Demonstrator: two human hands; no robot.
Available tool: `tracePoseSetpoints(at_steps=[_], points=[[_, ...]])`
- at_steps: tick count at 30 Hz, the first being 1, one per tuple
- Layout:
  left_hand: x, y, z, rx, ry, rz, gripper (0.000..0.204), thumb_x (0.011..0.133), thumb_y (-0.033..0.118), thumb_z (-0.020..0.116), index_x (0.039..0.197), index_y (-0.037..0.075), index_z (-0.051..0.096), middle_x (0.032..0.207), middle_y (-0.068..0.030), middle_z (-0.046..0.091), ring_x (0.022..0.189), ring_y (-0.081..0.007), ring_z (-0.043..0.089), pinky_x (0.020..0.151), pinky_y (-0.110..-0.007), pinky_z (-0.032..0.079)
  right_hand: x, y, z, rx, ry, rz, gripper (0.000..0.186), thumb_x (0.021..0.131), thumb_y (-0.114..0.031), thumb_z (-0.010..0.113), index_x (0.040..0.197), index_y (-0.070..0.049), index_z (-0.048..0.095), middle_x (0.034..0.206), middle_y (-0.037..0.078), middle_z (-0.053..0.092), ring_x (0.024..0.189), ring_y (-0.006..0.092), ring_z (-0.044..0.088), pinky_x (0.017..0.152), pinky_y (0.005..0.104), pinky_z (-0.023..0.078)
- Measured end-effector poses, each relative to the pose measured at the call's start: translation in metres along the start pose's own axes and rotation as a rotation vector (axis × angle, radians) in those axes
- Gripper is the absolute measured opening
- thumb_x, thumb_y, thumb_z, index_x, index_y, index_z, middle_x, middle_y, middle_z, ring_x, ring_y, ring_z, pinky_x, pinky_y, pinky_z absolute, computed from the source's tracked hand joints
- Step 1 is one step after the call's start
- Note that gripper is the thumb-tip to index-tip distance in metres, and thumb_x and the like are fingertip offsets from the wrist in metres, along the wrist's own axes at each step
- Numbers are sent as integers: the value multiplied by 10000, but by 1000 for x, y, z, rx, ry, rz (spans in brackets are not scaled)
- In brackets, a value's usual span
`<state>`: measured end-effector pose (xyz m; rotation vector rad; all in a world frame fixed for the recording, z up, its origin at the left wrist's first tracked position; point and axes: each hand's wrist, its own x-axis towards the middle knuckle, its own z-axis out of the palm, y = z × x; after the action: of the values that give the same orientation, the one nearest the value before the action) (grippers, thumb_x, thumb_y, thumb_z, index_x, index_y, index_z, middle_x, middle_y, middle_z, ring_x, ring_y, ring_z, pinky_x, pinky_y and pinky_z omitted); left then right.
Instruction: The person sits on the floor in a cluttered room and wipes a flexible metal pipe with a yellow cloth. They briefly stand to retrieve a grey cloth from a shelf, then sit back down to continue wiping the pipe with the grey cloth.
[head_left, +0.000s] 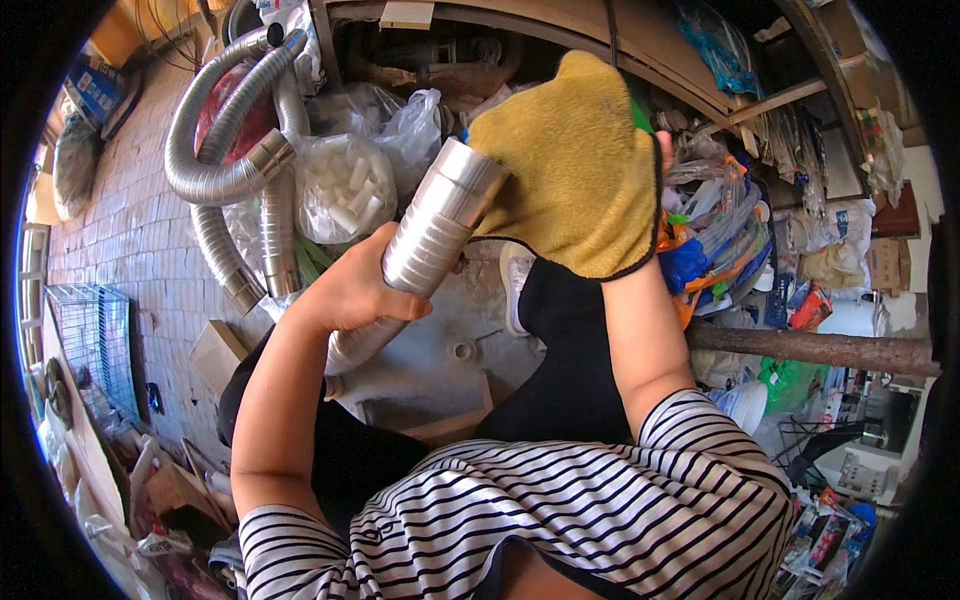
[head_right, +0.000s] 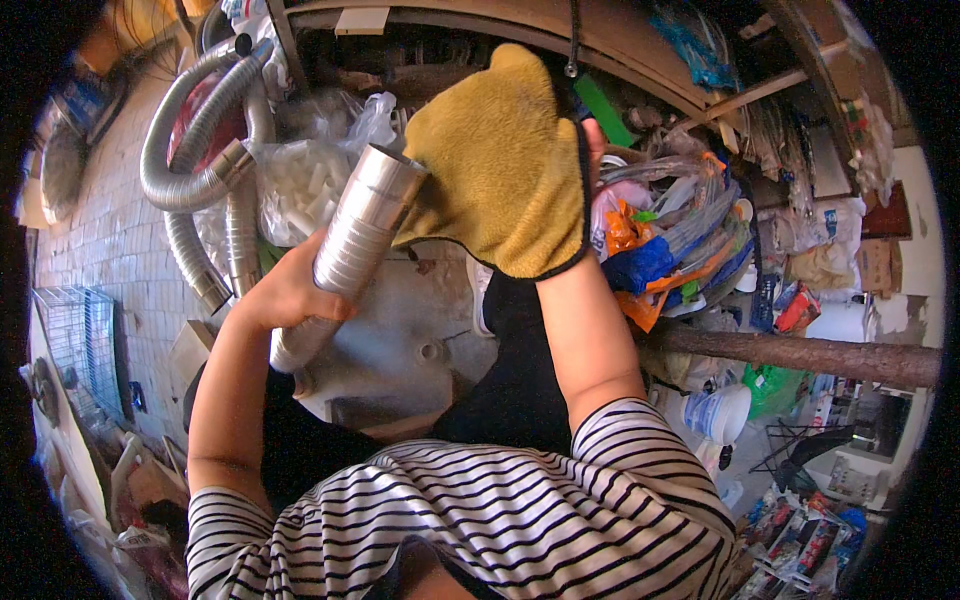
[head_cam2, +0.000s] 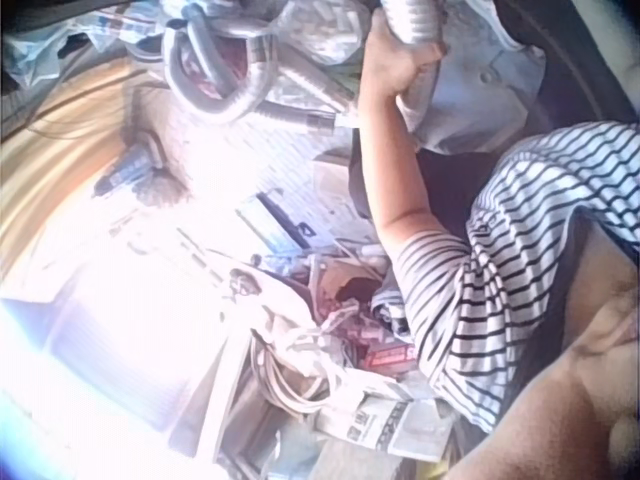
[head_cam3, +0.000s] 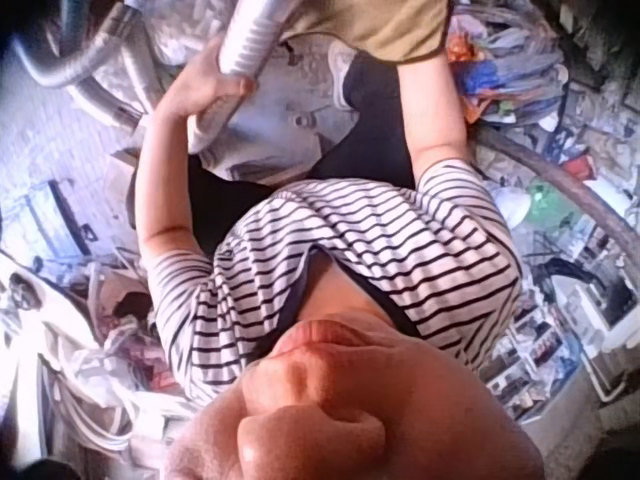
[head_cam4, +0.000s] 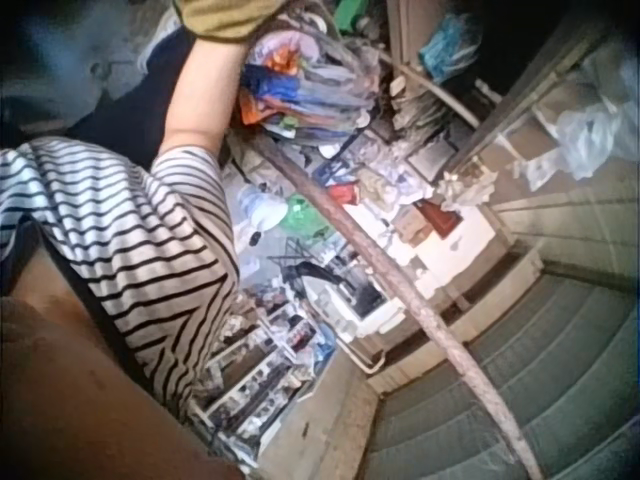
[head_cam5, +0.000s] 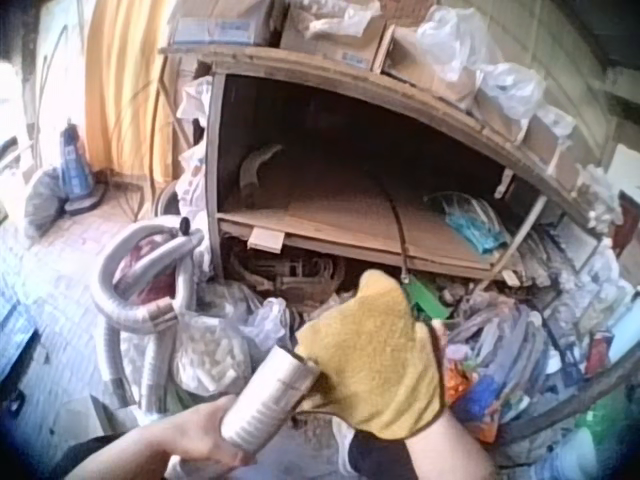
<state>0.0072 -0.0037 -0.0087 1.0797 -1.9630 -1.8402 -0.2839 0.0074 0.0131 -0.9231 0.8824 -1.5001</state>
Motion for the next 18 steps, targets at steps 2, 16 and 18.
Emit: tracePoseSetpoints(at_steps=[2,16,18], points=[[3,-1,1,13,20,-19,655,541,247,740,1087,-8,483,940,-133,587,882,-229,560,821,-309,429,-9,-12,-4,214,-69,51,356,803,-333,563,1068,-98,530,1092,82,571,972,272,535,820,417,405],[10,-10,9,154,110,-90,653,544,282,737,1072,-6,482,930,-165,592,867,-276,578,807,-333,437,-30,-13,7,212,-149,121,640,847,-492,431,1334,-86,342,1307,160,430,1233,291,376,1030,458,293],[11,-4,10,155,94,-101,669,547,285,735,1089,-10,478,940,-163,591,878,-273,577,813,-330,435,-30,-17,5,-158,-115,46,752,818,-604,385,1350,-75,329,1334,157,409,1264,309,343,1054,470,262]])
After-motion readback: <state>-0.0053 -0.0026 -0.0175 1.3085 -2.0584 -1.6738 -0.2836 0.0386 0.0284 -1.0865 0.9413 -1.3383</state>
